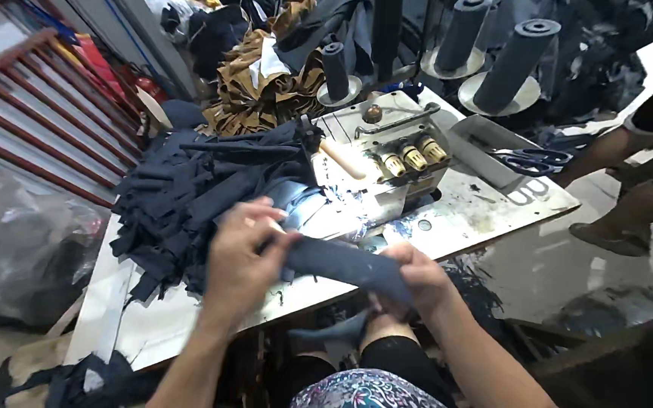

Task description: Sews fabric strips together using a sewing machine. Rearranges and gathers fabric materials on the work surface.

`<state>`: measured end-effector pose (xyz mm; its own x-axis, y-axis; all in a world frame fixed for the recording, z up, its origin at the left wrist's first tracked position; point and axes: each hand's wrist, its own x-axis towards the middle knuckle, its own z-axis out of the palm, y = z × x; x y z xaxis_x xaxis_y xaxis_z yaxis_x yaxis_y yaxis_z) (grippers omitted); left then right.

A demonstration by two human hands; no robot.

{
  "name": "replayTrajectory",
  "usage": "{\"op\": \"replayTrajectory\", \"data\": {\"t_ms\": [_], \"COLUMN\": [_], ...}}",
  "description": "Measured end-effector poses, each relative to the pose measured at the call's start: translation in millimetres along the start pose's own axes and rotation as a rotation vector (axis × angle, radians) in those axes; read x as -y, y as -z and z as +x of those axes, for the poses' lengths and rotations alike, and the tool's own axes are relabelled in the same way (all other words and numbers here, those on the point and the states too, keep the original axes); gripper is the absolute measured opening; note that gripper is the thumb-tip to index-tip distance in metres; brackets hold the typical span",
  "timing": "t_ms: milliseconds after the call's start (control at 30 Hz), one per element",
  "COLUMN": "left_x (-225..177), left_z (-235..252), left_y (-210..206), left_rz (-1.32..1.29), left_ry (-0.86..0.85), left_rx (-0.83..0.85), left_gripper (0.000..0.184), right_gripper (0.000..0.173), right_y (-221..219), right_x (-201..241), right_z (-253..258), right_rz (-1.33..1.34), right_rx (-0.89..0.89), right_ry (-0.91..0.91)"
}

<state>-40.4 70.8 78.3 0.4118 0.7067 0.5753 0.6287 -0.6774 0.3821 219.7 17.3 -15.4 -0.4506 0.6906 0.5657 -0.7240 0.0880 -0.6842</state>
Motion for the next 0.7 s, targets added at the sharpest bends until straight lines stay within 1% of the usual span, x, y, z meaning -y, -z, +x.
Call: {"op": "replayTrajectory", "data": {"t_ms": [67,100,133,167,233,267,333,433,467,600,700], "left_x": [38.8,51.5,54.0,47.5,29.4,25.1,27.2,26.4,24.0,9.6,9.5], "left_z": [17.1,20.5,19.1,14.8,-4.3,-13.4,-26.8,-34.9,-34.7,-25.1,-20.8], "left_y": [20.9,20.2,12.2,-3.2,-47.2,-67.3,-90.0,-90.6,-91.1,-96.4,-98.5], "left_rz": [0.345,0.438,0.464,0.447,0.326,0.248,0.171,0.204,0.224,0.291,0.267], "left_ry": [0.028,0.037,0.007,-0.056,-0.236,-0.291,-0.305,-0.259,-0.249,-0.177,-0.158], "left_rx": [-0.04,-0.039,-0.018,0.014,0.079,0.132,0.214,0.241,0.242,0.238,0.236], "left_gripper": [0.033,0.03,0.027,0.028,0.028,0.026,0.03,0.042,0.044,0.044,0.042], "right_gripper": [0.022,0.022,0.023,0.023,0.026,0.027,0.028,0.026,0.026,0.036,0.043], "right_y": [18.4,27.2,34.4,39.3,46.0,51.1,61.7,69.9,71.0,73.3,72.8], "right_x": [2.7,-1.7,-9.1,-17.0,-31.8,-36.1,-35.2,-23.8,-22.6,-25.4,-28.0], "right_z": [-1.6,-2.3,-1.9,0.5,0.5,-3.5,-13.9,-19.5,-18.9,-2.9,2.7], "right_rz": [0.054,0.047,0.036,0.026,0.076,0.131,0.236,0.295,0.31,0.378,0.419], "right_rx": [-0.128,-0.246,-0.375,-0.486,-0.613,-0.623,-0.589,-0.573,-0.579,-0.656,-0.696], "right_ry": [0.005,-0.021,-0.065,-0.113,-0.176,-0.161,-0.095,-0.049,-0.033,0.006,0.034]}}
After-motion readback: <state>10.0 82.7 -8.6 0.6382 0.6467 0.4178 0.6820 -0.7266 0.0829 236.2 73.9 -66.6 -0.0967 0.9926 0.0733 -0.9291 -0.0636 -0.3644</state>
